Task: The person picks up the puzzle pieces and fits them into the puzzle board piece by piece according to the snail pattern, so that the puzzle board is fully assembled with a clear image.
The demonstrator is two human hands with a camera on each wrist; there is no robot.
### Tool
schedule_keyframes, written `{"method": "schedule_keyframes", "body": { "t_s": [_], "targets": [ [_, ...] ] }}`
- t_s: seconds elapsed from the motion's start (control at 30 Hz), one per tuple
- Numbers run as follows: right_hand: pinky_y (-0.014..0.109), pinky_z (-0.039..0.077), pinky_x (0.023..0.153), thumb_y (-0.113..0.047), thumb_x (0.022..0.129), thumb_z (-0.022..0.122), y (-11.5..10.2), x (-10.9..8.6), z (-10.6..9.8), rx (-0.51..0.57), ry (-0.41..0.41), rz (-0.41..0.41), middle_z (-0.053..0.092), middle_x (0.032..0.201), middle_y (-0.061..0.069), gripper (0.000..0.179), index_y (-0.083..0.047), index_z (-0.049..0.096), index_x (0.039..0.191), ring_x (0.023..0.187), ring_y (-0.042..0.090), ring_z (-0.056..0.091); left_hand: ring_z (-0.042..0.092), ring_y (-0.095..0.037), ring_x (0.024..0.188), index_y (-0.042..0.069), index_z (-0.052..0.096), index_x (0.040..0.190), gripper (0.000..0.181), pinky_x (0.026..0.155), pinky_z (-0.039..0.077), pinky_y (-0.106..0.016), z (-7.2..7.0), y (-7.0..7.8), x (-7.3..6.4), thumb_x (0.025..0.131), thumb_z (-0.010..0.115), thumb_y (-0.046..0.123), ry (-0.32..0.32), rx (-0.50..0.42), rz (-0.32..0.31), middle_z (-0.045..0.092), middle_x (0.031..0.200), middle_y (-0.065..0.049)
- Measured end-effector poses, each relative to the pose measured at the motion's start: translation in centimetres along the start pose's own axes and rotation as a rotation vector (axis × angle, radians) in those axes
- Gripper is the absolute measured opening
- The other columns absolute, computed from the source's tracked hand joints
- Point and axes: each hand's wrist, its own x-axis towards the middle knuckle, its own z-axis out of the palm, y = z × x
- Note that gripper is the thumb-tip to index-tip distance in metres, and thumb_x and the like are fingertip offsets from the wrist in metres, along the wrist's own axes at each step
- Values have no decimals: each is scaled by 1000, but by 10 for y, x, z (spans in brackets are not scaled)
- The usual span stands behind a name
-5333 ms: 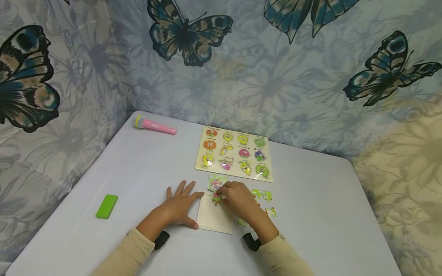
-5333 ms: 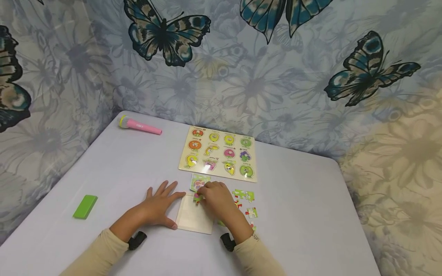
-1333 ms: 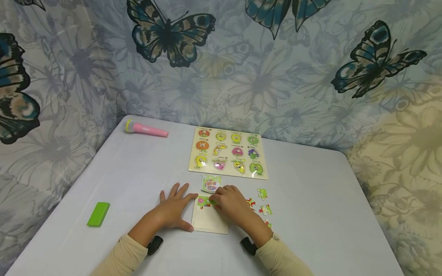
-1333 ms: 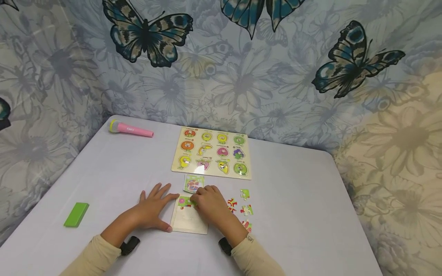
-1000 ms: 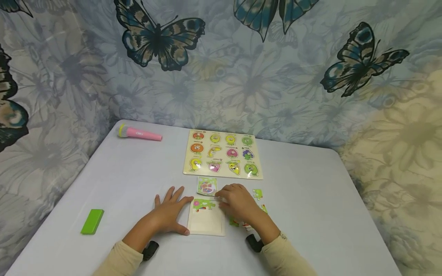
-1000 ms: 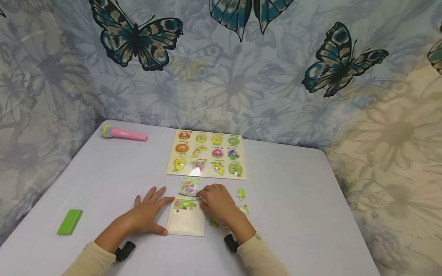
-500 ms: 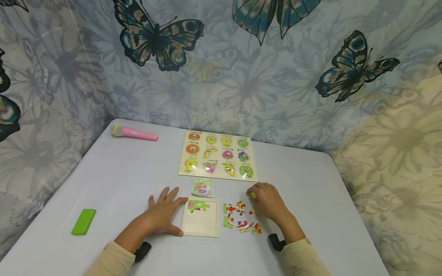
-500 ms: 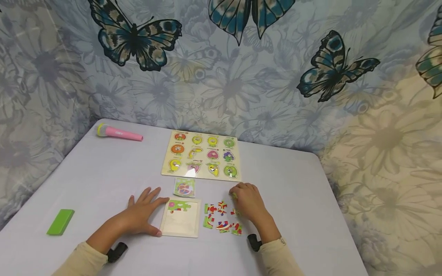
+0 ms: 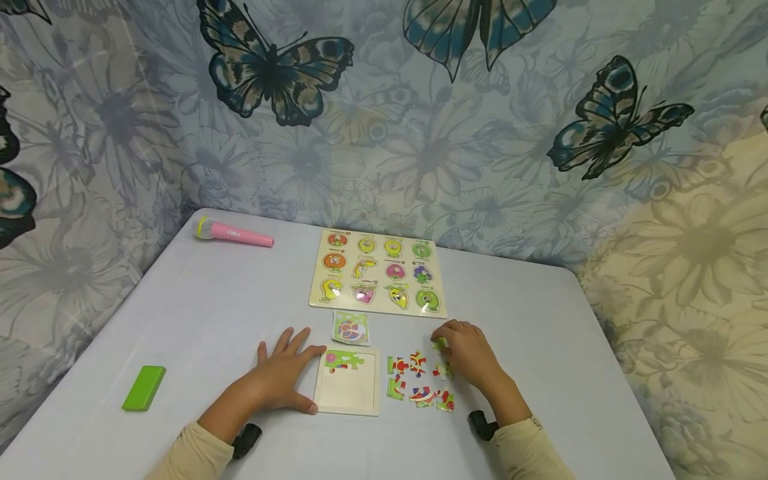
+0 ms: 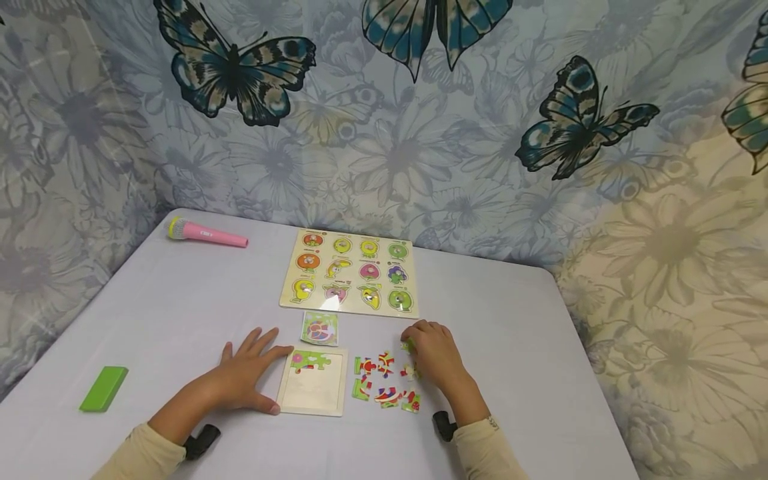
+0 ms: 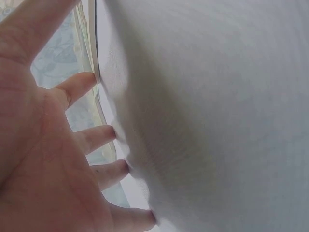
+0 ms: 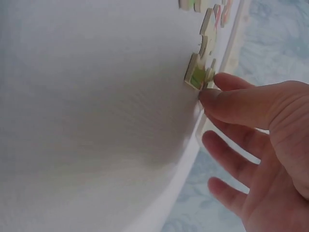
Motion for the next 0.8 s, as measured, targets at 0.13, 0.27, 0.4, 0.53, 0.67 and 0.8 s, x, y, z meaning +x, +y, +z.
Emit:
{"method": "schedule_keyframes", "body": {
  "t_s": [0.13,0.27,0.4,0.53,0.67,0.8],
  "targets": [
    [55,42,100,-2,77,79,-1,1,-1,7,0,0,69,109,5,25,-15,73,97,112,31,60,9,-48,145,22,48,141,100,99,8,-82,-1,1,0,55,90,49,2,2,-1,22,159,-19],
    [54,43,100,-2,76,80,0,2,-2,9,-6,-4,69,108,5,25,-14,72,97,110,30,62,10,-48,145,22,49,141,99,99,7,-82,1,0,0,55,90,49,6,-2,-5,22,159,-18],
    [53,43,100,-3,76,80,0,3,0,1,-17,-17,69,106,5,24,-14,72,95,108,29,62,9,-47,145,22,49,141,99,99,7,-82,3,-3,0,54,90,50,8,-2,-9,22,159,-18],
    [53,41,102,-5,76,81,-5,3,0,-5,-22,-26,69,106,4,23,-16,72,95,108,28,61,8,-47,146,23,48,142,100,100,7,-81,4,-4,0,54,90,51,-2,0,-13,21,159,-17],
    [50,41,104,-7,76,82,-22,4,-2,-35,4,-80,69,105,2,23,-16,73,95,108,26,61,7,-45,147,24,47,143,100,101,6,-80,4,-4,2,55,89,52,-12,5,-16,19,160,-16],
    [44,43,102,-8,76,82,-50,8,-3,-65,45,-211,70,103,1,22,-15,74,95,106,23,62,7,-45,147,25,47,143,100,102,6,-80,5,-4,3,56,89,52,-6,8,-21,19,160,-15]
  ]
}}
